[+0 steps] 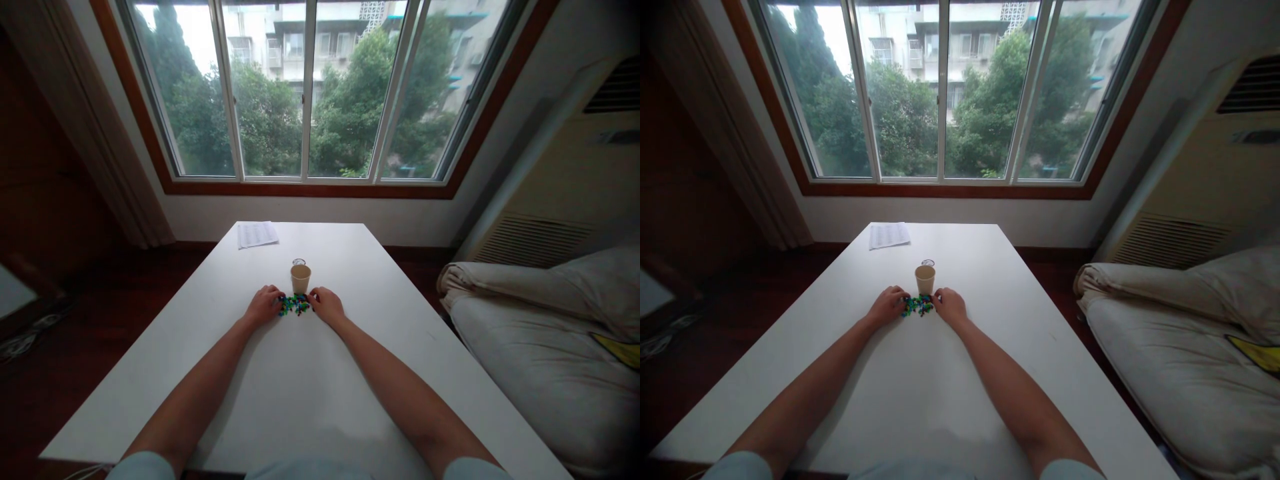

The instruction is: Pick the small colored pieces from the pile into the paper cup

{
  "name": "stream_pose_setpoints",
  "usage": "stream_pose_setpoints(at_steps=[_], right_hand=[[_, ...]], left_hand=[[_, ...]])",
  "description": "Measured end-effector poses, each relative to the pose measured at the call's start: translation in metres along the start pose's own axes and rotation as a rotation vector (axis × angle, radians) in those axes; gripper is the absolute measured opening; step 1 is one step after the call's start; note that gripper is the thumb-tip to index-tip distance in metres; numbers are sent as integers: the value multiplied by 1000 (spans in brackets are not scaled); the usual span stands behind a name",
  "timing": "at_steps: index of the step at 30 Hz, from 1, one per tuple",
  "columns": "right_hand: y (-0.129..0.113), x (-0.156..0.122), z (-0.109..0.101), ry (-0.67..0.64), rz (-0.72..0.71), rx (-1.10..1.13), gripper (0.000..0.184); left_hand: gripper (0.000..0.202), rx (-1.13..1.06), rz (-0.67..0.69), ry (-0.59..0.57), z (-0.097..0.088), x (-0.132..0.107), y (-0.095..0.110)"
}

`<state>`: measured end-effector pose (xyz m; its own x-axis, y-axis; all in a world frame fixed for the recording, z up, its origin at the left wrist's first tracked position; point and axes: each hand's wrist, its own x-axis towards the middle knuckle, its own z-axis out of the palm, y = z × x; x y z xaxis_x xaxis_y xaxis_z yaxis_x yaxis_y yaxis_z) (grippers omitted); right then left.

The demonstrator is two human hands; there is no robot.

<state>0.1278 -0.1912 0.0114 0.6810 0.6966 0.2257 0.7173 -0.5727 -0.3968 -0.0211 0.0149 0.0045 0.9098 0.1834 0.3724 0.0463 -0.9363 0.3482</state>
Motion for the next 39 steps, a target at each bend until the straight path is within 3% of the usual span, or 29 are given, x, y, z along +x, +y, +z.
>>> stream_pose_setpoints(at_steps=[3,11,16,20,30,39], right_hand=[[0,0,0,12,8,36,22],[7,6,2,192,104,-14,19],[18,11,3,190,163,-20,21],[21,13,4,142,115,-7,20],[3,3,2,58,-37,-14,18],[-2,1,-3,4,-69,-2,18]], left_hand=[[29,3,6,4,0,0,3],[24,-21,-17,21,3,0,4],[24,-33,-2,20,-1,-1,5],[28,-35,37,-3,-4,-2,7],[40,-43,79,-42,-4,-2,8],[31,-25,45,-13,2,0,6]])
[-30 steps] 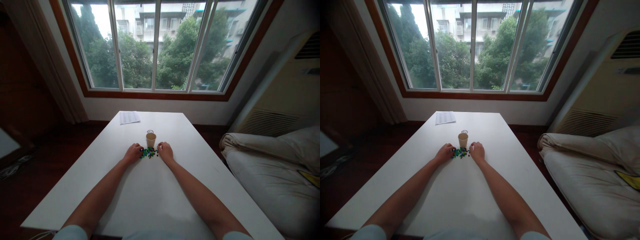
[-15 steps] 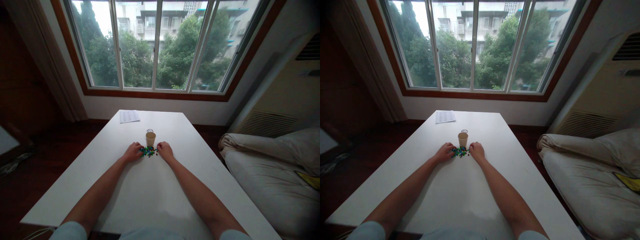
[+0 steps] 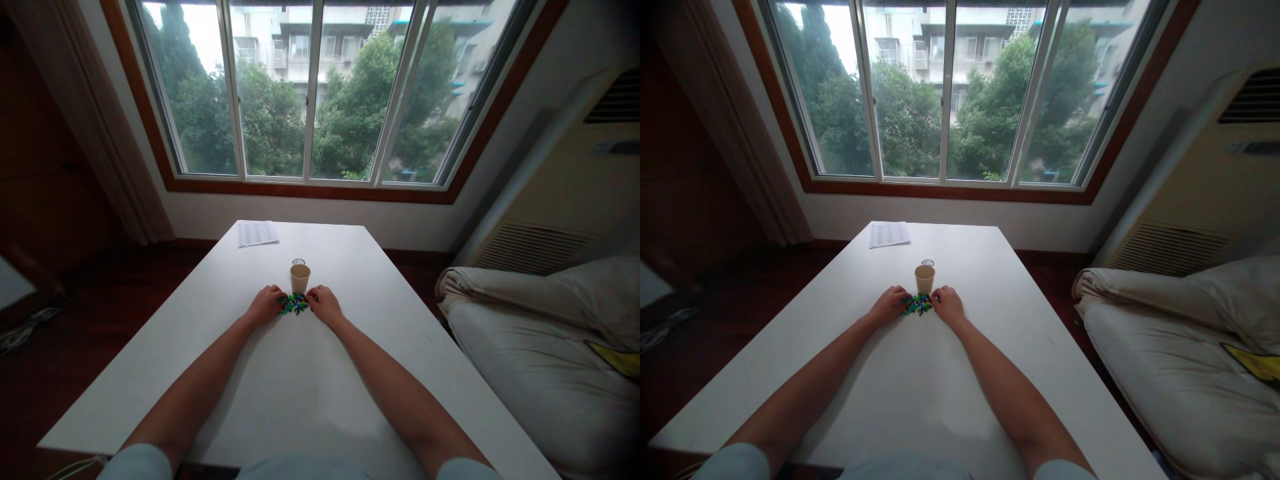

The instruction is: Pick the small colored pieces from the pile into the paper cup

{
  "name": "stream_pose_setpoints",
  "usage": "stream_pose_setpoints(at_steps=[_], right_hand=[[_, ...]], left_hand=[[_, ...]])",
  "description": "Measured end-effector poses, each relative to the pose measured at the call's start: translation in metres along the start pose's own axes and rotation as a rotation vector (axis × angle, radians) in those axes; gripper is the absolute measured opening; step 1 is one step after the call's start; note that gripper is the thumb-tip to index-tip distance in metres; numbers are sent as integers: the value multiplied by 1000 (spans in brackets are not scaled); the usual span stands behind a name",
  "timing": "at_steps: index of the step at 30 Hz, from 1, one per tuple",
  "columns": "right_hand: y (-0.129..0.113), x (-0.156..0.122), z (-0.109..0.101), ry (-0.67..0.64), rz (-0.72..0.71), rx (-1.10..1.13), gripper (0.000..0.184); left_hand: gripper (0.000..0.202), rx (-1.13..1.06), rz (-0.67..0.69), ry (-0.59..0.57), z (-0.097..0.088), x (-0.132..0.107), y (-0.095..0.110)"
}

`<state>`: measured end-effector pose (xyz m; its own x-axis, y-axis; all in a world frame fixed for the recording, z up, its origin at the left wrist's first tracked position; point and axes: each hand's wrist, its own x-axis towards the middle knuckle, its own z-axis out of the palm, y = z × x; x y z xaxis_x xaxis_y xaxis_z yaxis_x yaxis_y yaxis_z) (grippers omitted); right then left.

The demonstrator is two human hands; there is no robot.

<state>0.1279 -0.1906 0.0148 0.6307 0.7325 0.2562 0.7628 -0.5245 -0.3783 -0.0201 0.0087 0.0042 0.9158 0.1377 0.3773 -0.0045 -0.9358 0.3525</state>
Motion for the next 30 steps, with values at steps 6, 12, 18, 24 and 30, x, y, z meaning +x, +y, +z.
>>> stream_pose_setpoints(at_steps=[6,12,18,24,30], right_hand=[[1,-1,2,15,-7,11,18],[3,1,4,14,-13,18,18],[4,1,4,23,-19,2,18],[4,1,5,18,-21,5,18],[5,1,5,23,-27,12,17]], left_hand=[[27,-13,-14,12,2,1,0],[20,-36,-31,9,1,2,3],[19,-79,-50,11,0,2,5],[14,-118,-55,26,0,1,6],[16,-122,-57,35,-1,2,6]])
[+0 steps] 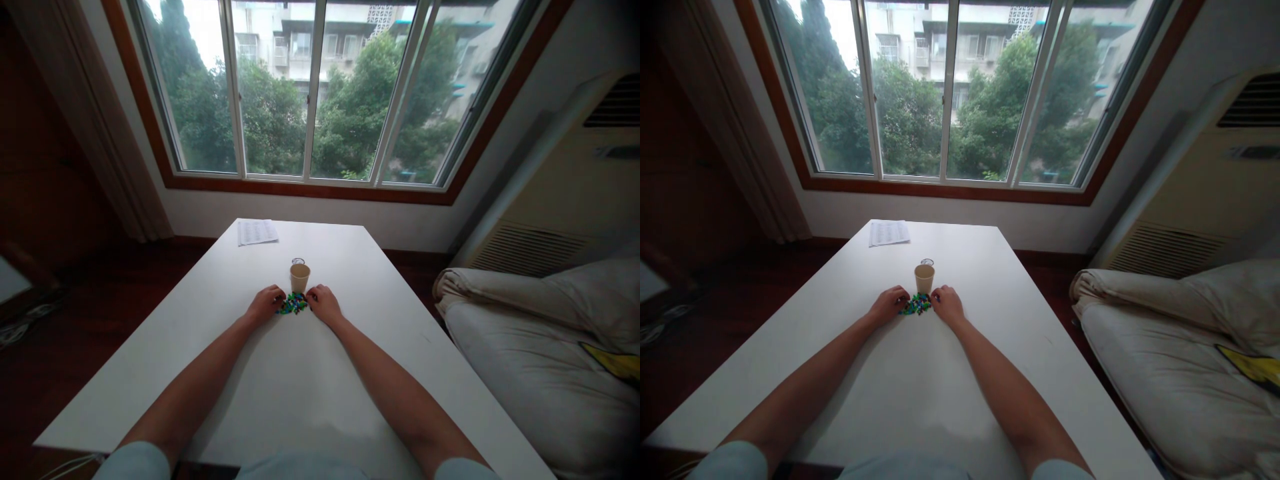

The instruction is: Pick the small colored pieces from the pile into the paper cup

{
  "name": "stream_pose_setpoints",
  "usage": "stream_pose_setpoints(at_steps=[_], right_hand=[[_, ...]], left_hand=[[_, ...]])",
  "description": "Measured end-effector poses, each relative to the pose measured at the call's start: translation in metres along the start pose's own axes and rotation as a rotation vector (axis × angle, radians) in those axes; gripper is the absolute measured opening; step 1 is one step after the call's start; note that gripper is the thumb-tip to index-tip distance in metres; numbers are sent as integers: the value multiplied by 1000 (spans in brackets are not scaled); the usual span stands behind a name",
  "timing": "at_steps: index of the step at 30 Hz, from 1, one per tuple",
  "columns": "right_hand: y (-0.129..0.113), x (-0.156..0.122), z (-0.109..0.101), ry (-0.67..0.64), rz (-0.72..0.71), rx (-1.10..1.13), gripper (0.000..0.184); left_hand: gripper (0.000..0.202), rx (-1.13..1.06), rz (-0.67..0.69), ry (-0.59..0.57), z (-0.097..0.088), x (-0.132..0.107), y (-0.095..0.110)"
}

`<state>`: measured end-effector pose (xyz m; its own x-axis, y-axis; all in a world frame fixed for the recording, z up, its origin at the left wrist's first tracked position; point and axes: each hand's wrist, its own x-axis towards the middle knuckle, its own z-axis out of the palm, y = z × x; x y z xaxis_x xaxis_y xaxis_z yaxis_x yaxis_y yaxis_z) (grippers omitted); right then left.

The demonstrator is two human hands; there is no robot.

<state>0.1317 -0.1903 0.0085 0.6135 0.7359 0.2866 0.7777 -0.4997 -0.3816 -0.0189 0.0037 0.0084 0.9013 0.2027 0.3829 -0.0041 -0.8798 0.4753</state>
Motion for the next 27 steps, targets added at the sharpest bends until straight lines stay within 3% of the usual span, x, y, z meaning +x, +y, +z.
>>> stream_pose_setpoints(at_steps=[5,12,18,22,27], right_hand=[[-1,0,-1,6,-1,12,16],[2,1,3,15,-13,31,16],[6,2,7,40,-31,56,15],[9,3,10,40,-29,72,15],[10,3,11,52,-40,87,14]], left_hand=[[19,-24,13,17,-1,0,2],[24,-93,16,126,-1,0,4],[20,-229,-38,182,2,2,0],[11,-390,-139,230,9,6,-9],[13,-709,-225,191,14,10,-11]])
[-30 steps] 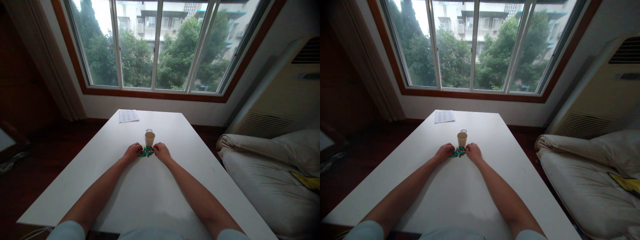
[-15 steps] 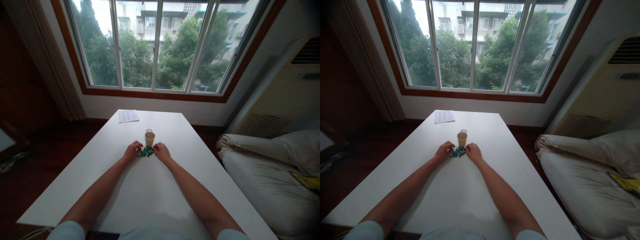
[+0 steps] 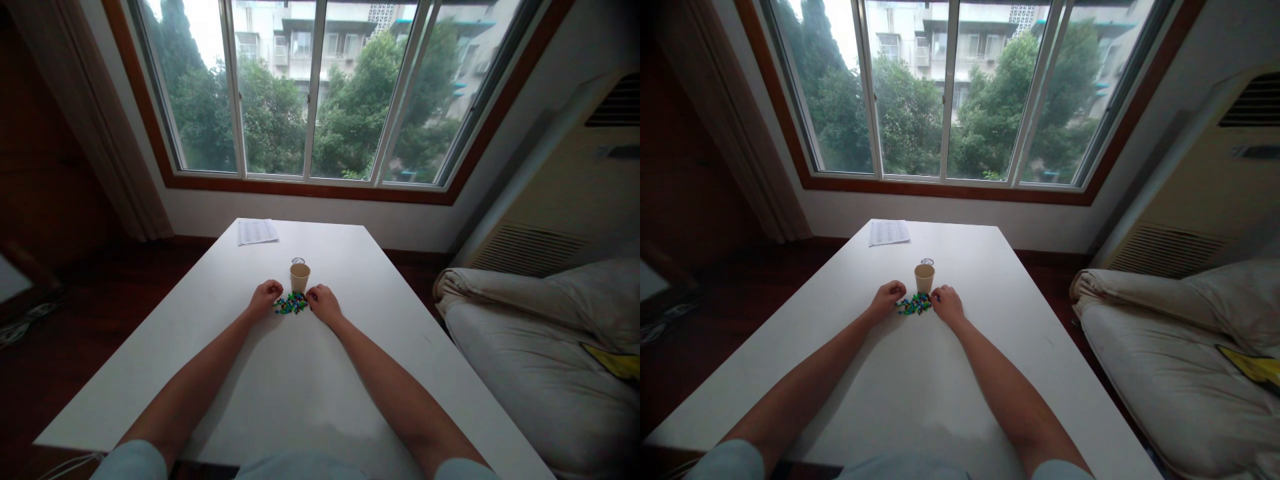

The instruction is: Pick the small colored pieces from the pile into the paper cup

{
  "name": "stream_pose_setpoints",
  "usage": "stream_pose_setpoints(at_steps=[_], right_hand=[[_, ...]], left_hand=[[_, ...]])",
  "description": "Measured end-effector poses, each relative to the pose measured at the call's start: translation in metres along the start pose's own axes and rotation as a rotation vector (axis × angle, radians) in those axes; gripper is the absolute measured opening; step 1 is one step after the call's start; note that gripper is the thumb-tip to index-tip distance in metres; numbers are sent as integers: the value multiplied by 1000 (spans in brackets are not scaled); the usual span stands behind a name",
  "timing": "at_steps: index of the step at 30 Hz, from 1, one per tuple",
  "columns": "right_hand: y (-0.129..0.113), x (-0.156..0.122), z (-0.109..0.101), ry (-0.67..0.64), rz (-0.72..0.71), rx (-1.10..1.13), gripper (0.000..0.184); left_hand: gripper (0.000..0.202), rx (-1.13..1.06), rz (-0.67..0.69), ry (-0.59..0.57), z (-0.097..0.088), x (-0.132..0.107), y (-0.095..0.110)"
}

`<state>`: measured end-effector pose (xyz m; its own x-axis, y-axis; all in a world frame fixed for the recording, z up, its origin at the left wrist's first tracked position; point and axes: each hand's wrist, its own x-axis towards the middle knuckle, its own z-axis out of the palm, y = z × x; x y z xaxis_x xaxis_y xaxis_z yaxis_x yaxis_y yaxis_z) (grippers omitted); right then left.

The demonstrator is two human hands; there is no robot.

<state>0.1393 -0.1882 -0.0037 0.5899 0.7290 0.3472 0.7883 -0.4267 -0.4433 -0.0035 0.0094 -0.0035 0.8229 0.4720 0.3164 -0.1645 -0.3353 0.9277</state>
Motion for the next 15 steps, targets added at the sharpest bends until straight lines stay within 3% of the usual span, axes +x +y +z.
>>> stream_pose_setpoints(at_steps=[9,15], right_hand=[[0,0,1,22,-11,18,13],[3,1,5,161,-13,78,11]], left_hand=[[24,-88,-95,95,3,-3,8],[31,-72,-95,136,4,-3,19]])
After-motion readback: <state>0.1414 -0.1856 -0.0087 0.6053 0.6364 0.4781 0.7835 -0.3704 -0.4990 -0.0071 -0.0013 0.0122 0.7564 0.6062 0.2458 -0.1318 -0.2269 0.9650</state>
